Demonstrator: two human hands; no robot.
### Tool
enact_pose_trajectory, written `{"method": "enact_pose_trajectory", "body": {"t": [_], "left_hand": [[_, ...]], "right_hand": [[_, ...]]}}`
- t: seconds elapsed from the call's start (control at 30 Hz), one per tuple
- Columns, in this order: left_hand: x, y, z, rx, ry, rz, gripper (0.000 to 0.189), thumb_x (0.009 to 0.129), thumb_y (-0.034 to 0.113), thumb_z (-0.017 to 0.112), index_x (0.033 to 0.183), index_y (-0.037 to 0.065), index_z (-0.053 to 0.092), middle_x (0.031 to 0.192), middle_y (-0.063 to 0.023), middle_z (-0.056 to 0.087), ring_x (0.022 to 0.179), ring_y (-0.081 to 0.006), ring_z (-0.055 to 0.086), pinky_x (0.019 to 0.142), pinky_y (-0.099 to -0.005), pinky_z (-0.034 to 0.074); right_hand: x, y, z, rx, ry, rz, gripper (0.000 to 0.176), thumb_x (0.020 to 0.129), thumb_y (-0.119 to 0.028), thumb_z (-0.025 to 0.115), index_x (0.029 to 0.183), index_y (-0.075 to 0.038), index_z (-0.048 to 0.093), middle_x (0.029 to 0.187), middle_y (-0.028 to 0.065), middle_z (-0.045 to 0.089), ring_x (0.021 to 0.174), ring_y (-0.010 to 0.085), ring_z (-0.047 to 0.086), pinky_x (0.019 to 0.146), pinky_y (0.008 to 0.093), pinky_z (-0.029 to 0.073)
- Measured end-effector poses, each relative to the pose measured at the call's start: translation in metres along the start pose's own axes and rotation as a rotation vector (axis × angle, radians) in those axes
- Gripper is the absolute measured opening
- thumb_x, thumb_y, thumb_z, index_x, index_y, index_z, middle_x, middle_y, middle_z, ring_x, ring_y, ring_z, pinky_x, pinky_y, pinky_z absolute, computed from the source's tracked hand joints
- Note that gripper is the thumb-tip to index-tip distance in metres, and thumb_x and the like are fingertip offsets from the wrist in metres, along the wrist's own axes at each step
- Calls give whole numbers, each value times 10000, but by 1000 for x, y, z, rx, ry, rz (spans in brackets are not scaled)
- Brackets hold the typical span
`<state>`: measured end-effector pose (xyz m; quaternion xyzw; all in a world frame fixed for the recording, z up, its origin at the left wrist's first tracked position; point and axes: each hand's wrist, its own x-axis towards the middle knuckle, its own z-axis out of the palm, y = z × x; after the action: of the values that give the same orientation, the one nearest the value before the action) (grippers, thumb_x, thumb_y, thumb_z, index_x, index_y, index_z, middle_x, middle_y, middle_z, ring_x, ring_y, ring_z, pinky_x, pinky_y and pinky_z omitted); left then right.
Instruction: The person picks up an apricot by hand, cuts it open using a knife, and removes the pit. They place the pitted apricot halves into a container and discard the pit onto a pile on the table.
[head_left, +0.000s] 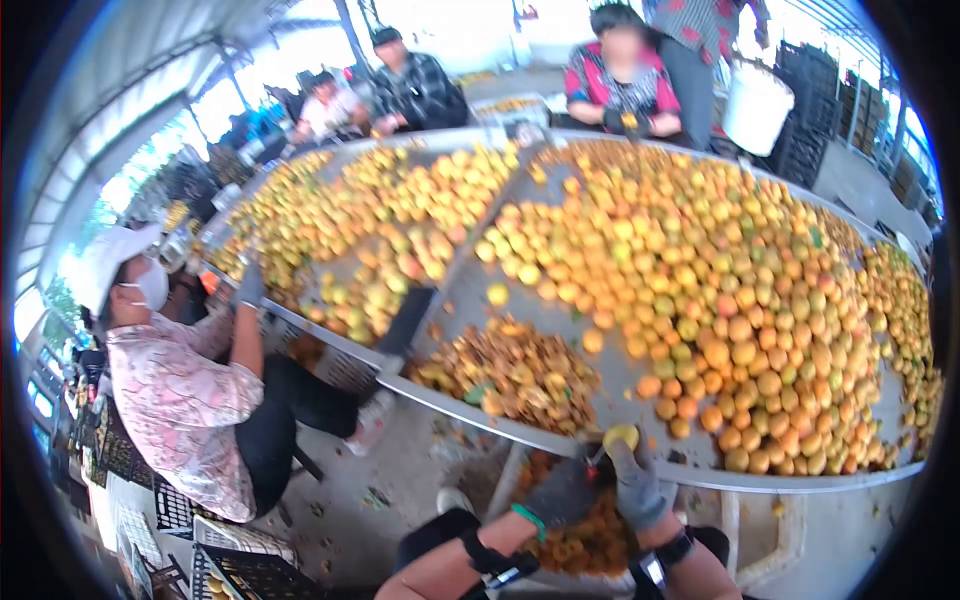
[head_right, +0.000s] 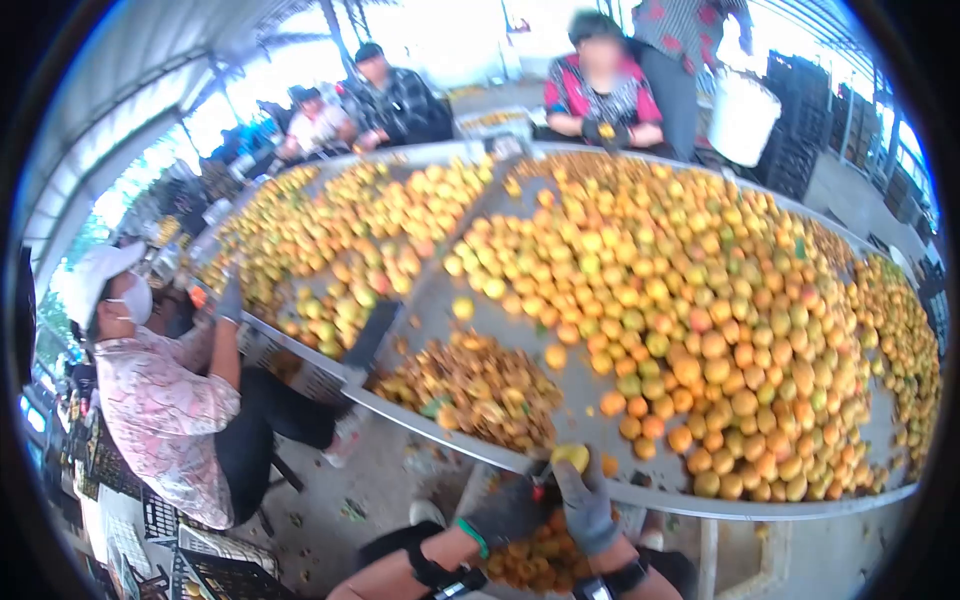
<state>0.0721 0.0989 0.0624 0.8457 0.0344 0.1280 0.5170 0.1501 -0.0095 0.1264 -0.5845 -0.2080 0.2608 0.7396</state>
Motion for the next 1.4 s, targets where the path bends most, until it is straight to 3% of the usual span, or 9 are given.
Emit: {"method": "enact_pose_trajectory", "body": {"t": [0.03,0.07,0.17,0.37,0.57,0.77,0.97,1.07,1.4], "left_hand": [[-1,8,-5,-143,-28,-95,589,882,174,589,1395,49,327,1224,-184,566,1108,-345,556,930,-392,441],[1,17,-14,-108,-10,-83,589,882,174,589,1395,49,327,1224,-184,566,1108,-345,556,930,-392,441],[1,21,-22,47,-95,-336,607,869,164,614,1385,46,315,1151,-210,595,1050,-362,590,850,-408,472],[-4,16,-24,49,-86,-271,635,859,184,635,1384,33,311,1144,-226,591,1047,-372,588,853,-409,475],[-5,24,-25,-95,-33,-179,522,864,154,628,1296,9,375,1110,-206,598,1053,-355,588,860,-408,471],[-8,23,-23,-35,29,-170,517,860,180,645,1282,17,393,1105,-200,605,1051,-355,592,858,-409,475],[-5,35,-32,-40,-65,-191,623,896,195,606,1376,-51,295,1218,-220,561,1109,-352,565,899,-391,472],[-5,26,-26,-64,-14,-149,638,875,198,638,1399,41,311,1179,-215,589,1096,-352,581,882,-406,477],[-5,33,-30,-116,-66,-225,616,891,191,617,1396,19,310,1218,-202,578,1117,-334,571,900,-386,472]], "right_hand": [[0,-8,0,103,-56,53,235,938,-134,551,1143,-43,481,1022,48,604,907,127,570,810,268,474],[2,-14,-1,199,-115,111,244,931,-122,559,1145,-39,476,1029,53,610,925,134,577,816,275,480],[9,-10,-9,184,-119,130,268,906,-90,594,1135,-28,469,1040,77,625,934,148,594,815,285,497],[10,-8,-13,-83,-164,46,297,861,-42,642,1105,-7,477,1039,107,630,922,155,606,795,284,514],[7,-16,-4,81,-121,84,252,860,-40,643,1062,-9,495,1051,110,634,926,162,609,797,284,512],[5,-19,-2,102,-105,104,262,863,-52,646,1068,-18,487,1058,107,633,944,159,608,807,279,509],[5,-17,-4,94,-104,120,284,862,-67,656,1071,-29,468,1041,107,629,941,156,611,792,275,512],[5,-16,-5,39,-110,96,280,862,-67,655,1065,-31,465,1031,106,626,939,156,611,788,273,513],[4,-21,-2,32,-115,80,276,866,-56,643,1069,-35,457,1037,100,621,963,155,597,805,266,497]]}}
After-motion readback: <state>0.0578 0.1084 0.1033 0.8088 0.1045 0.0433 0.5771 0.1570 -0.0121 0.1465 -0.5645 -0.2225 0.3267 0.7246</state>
